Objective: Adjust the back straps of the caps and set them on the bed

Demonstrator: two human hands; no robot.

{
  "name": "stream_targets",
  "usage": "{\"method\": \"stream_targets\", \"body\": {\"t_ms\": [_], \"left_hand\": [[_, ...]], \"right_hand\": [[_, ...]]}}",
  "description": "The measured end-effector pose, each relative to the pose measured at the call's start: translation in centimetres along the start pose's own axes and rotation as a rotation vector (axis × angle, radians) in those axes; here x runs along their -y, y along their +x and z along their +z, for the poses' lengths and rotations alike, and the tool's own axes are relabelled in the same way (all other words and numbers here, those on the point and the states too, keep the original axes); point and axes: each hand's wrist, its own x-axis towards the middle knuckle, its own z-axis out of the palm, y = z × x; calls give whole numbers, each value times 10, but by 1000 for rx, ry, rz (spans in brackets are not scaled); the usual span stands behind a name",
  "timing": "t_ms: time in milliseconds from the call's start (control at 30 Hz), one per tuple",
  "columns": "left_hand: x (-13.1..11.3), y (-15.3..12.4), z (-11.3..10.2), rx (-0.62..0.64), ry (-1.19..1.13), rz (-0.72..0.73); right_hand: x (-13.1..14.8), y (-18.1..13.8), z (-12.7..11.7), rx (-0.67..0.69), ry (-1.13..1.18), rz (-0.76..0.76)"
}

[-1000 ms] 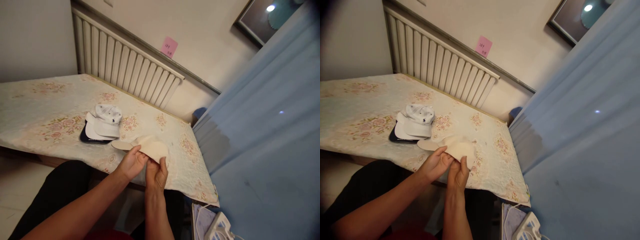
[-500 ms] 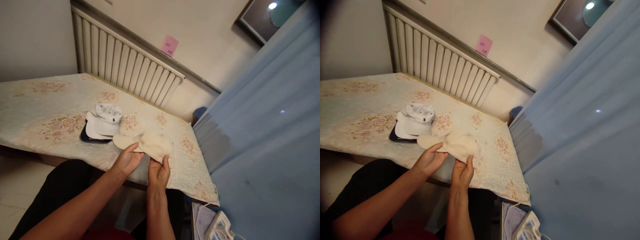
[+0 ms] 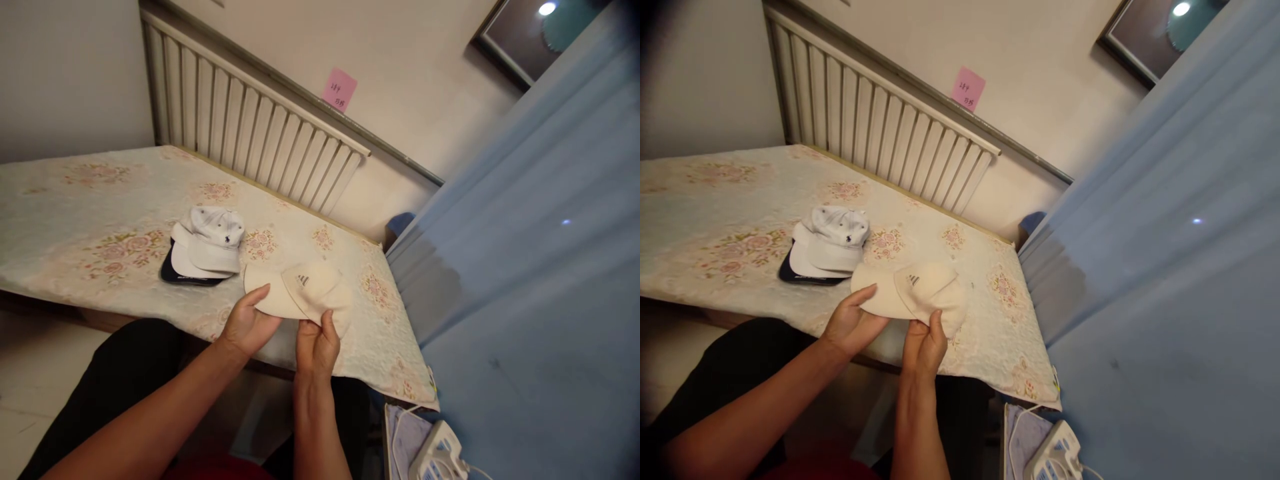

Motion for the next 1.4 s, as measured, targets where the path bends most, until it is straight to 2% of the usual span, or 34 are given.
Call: {"method": "stream_targets", "body": {"t_ms": [200, 333, 433, 567, 667, 900, 1033, 1167, 1267, 1400], "left_hand": [[12, -6, 0, 66, 35, -19], [16, -12, 1, 73, 81, -58], [6, -12, 1, 9, 89, -75], [-12, -6, -4, -159, 102, -206], [-17, -3, -8, -197, 108, -245], [-12, -6, -5, -227, 114, -251], [-20, -5, -6, -199, 89, -245], [-26, -3, -8, -83, 58, -367], [-24, -2, -8, -136, 132, -490], [-23, -1, -7, -207, 203, -529]], "right_hand": [[-4, -4, 6, 22, 35, -31], [-10, -5, 7, -36, 0, -13], [-7, 0, -1, -95, -30, 11], [0, 12, -21, -145, -46, 49], [3, 19, -34, -180, -40, 93], [-4, 12, -34, -80, 68, 258], [3, 15, -38, -122, 22, 357], [13, 15, -41, -42, -104, 456], [12, 10, -43, 25, -147, 458], [2, 4, -54, -61, -84, 506]]}}
